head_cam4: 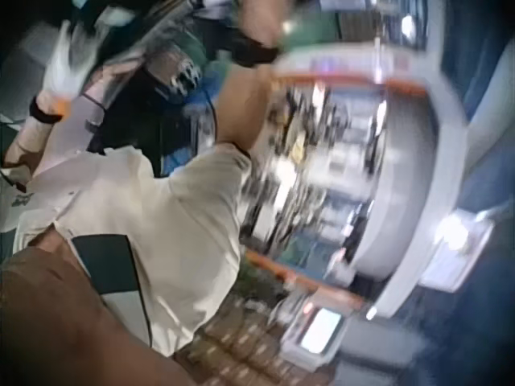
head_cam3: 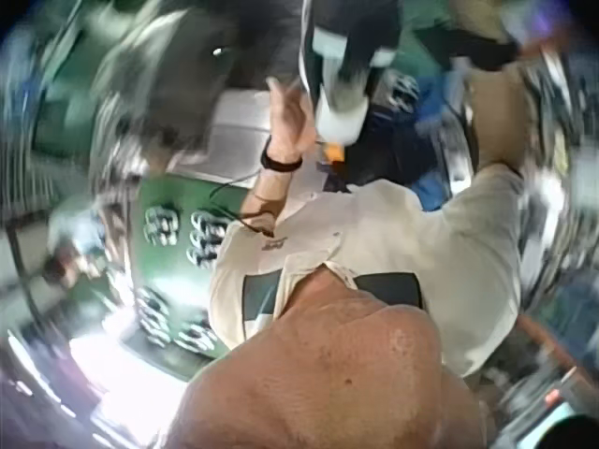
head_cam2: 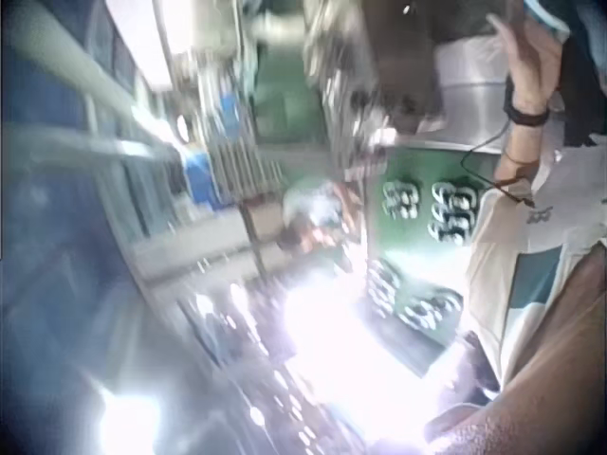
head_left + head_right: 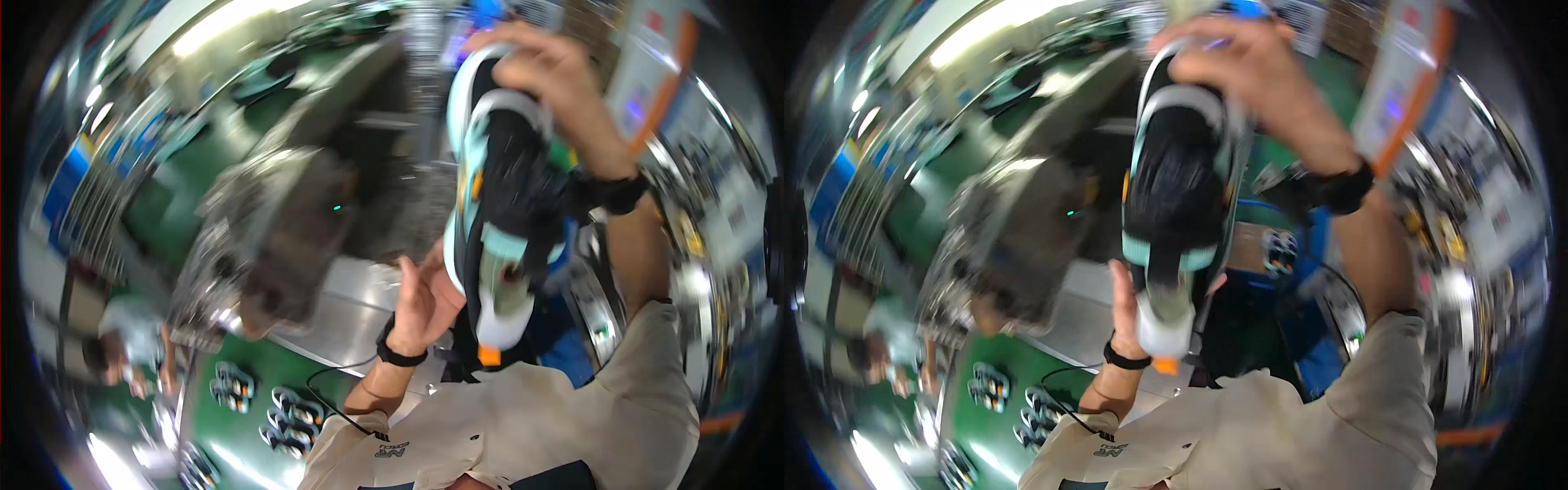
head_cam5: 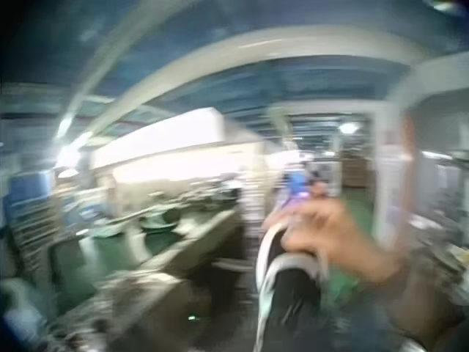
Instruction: Operating a toe-lasting machine to shape shoe uppers onto lasts in an assembly line.
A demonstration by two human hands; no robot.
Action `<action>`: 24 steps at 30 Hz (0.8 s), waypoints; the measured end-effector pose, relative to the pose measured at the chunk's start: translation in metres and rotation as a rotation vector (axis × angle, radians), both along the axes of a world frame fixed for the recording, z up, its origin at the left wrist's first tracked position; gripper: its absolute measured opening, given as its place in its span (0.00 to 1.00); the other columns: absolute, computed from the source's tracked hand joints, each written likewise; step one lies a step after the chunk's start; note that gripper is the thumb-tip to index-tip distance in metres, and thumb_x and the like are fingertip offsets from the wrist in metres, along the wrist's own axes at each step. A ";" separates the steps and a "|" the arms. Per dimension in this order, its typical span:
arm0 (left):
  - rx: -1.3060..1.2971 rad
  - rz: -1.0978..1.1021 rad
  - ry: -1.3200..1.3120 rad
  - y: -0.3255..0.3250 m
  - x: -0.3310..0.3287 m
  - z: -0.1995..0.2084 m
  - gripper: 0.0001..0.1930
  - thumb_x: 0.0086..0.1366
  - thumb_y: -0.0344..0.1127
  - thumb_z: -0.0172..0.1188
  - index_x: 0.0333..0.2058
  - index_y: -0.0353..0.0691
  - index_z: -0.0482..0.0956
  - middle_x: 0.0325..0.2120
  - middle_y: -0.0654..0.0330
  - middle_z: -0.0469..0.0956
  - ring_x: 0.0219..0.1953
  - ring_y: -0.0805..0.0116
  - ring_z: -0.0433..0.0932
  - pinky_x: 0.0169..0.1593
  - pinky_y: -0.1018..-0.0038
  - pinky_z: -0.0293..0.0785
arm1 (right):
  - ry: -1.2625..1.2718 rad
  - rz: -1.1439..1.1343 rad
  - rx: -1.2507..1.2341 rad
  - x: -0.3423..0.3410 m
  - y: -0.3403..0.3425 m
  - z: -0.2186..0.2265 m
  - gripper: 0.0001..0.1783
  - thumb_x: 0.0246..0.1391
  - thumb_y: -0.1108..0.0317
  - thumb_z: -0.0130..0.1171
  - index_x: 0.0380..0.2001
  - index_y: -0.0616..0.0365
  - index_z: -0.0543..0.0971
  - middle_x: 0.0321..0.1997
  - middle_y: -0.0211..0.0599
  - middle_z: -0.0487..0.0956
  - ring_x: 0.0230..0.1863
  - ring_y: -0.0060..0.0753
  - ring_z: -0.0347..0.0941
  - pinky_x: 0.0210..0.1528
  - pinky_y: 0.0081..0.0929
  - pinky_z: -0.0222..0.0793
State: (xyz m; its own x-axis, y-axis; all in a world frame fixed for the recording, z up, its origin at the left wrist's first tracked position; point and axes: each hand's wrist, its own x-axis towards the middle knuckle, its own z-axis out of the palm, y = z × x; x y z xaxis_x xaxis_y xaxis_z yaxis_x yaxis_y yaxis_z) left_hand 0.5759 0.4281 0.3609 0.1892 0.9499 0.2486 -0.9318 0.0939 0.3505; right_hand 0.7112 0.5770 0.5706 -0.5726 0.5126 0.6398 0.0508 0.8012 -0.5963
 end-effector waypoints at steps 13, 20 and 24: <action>0.109 -0.435 0.501 0.030 0.387 -0.029 0.21 0.70 0.37 0.52 0.57 0.35 0.65 0.45 0.61 0.75 0.47 0.72 0.74 0.52 0.73 0.70 | 0.626 -0.808 -0.453 0.392 -0.223 -0.210 0.38 0.53 0.49 0.62 0.60 0.59 0.65 0.48 0.38 0.76 0.45 0.24 0.72 0.46 0.22 0.69; 0.410 -0.749 0.801 -0.014 0.596 -0.070 0.38 0.68 0.51 0.53 0.65 0.30 0.54 0.60 0.52 0.66 0.58 0.67 0.66 0.60 0.74 0.59 | 0.981 -1.471 -0.436 0.545 -0.306 -0.280 0.30 0.40 0.74 0.65 0.52 0.58 0.73 0.43 0.31 0.77 0.42 0.23 0.72 0.48 0.22 0.68; 0.412 -0.777 1.051 -0.005 0.707 -0.094 0.31 0.68 0.50 0.54 0.61 0.32 0.63 0.50 0.57 0.72 0.53 0.72 0.69 0.56 0.74 0.66 | 1.036 -1.670 -0.316 0.622 -0.353 -0.284 0.30 0.41 0.76 0.62 0.53 0.60 0.73 0.45 0.32 0.76 0.44 0.25 0.72 0.50 0.22 0.67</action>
State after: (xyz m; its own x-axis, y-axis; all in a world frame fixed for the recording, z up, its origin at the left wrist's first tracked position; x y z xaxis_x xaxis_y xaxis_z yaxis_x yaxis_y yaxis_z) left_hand 1.2831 0.4230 0.2671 0.9076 0.4064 -0.1053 0.0319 0.1833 0.9825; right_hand 1.3334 0.2237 0.2865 0.9703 0.1912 0.1483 0.1063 0.2140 -0.9710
